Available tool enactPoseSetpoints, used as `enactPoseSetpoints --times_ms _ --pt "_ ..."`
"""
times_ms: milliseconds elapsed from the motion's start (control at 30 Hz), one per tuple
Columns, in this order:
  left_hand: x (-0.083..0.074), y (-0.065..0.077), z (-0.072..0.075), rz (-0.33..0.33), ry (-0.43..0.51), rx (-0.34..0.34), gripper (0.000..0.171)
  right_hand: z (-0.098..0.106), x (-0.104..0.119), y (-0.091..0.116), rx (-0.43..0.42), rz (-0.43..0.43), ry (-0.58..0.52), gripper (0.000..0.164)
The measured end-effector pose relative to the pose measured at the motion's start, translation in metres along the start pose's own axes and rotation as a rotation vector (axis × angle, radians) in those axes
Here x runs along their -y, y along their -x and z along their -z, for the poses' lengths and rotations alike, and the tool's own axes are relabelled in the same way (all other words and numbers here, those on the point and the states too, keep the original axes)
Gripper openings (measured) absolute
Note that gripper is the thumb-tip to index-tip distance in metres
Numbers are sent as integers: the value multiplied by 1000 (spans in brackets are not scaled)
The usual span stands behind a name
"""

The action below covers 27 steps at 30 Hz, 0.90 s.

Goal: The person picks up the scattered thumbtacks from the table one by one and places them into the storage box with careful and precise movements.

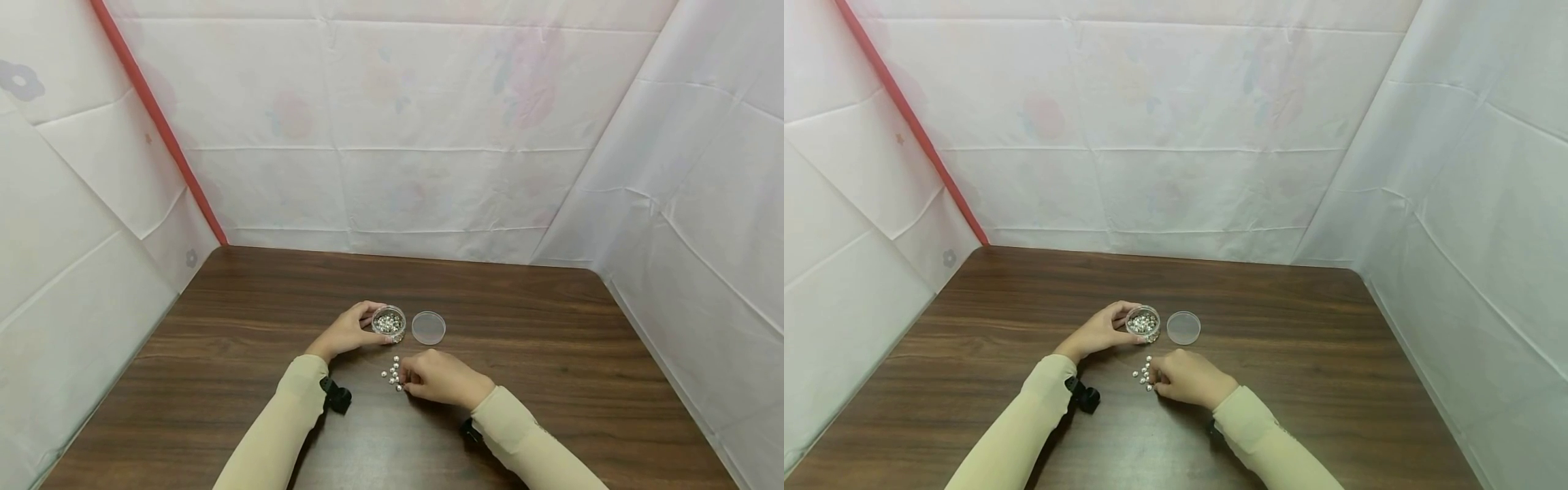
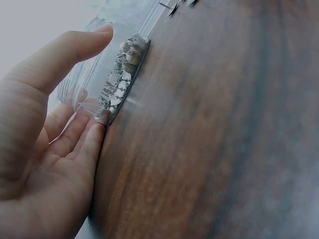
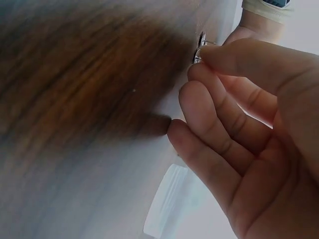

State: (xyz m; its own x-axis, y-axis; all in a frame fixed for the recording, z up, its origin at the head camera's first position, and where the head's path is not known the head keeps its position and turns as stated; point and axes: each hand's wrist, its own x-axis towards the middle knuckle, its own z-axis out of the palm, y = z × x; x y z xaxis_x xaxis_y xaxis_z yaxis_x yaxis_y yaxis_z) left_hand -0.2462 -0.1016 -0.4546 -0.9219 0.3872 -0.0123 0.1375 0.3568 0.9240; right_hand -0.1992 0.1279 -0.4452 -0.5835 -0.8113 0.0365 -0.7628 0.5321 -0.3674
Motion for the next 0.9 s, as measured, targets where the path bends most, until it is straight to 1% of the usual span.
enactPoseSetpoints --times_ms 133,333,433,667,900 --pt "0 -1 -1 -4 0 -1 69 -2 -1 0 -12 -7 11 9" --pt "0 0 -1 -2 -4 0 69 -3 -3 -1 -57 23 46 11" --pt "-1 0 -1 -4 -7 -7 68 -3 -4 0 -65 30 51 11" --pt "-1 0 -1 -5 0 -4 68 -4 -4 0 -64 17 47 12" --pt "-1 -1 -3 -2 -15 -23 68 -3 -3 2 -78 -10 27 11"
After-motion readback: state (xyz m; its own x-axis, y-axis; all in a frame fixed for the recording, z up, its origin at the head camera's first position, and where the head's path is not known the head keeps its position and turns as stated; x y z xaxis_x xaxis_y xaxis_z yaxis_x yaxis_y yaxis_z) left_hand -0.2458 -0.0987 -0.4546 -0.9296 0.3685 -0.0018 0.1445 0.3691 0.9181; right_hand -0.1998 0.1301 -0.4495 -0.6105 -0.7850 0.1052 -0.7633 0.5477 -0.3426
